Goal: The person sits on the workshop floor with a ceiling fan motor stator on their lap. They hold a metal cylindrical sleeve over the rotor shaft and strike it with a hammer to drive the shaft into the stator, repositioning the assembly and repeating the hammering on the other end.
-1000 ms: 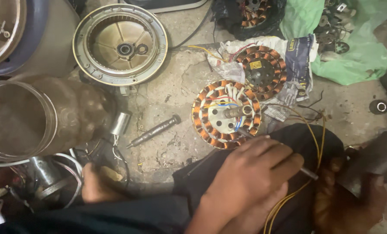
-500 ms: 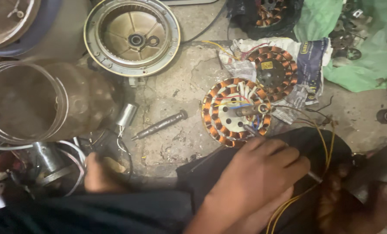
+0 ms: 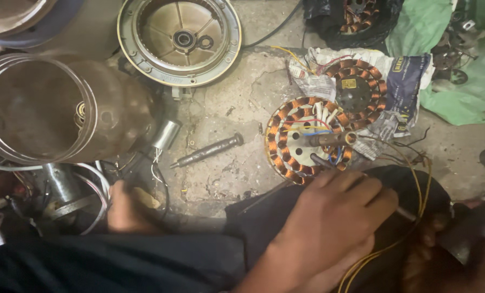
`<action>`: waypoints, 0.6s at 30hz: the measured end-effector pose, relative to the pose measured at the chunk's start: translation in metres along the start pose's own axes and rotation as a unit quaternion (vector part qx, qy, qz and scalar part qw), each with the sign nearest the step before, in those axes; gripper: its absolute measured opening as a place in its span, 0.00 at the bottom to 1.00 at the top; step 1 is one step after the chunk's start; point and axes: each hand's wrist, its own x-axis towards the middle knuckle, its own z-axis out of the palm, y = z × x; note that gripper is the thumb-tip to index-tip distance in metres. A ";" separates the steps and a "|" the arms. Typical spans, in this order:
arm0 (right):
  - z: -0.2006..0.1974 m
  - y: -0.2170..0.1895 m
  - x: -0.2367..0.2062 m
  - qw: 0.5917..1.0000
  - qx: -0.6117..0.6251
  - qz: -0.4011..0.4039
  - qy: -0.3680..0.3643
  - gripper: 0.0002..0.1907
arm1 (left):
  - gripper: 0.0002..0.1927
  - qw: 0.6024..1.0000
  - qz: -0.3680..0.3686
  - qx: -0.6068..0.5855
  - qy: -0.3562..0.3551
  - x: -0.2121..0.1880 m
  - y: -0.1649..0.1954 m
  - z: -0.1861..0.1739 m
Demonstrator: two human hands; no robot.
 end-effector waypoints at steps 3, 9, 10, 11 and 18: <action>0.001 -0.006 0.001 0.999 0.048 0.015 0.003 0.27 | 0.24 0.999 -0.001 0.005 0.047 0.002 0.000 -0.002; 0.006 -0.012 0.005 0.998 0.039 0.046 -0.015 0.25 | 0.17 0.998 -0.022 -0.028 0.043 0.001 0.004 -0.011; 0.008 -0.011 0.006 0.999 0.009 0.029 -0.021 0.26 | 0.15 0.998 -0.028 -0.029 0.045 0.001 0.004 -0.011; 0.010 -0.008 0.009 0.999 -0.026 0.013 -0.033 0.27 | 0.13 0.998 -0.034 -0.031 0.047 0.001 0.005 -0.011; 0.014 -0.013 0.017 0.997 -0.076 0.021 -0.006 0.30 | 0.13 0.988 -0.058 -0.072 0.125 -0.004 0.003 -0.003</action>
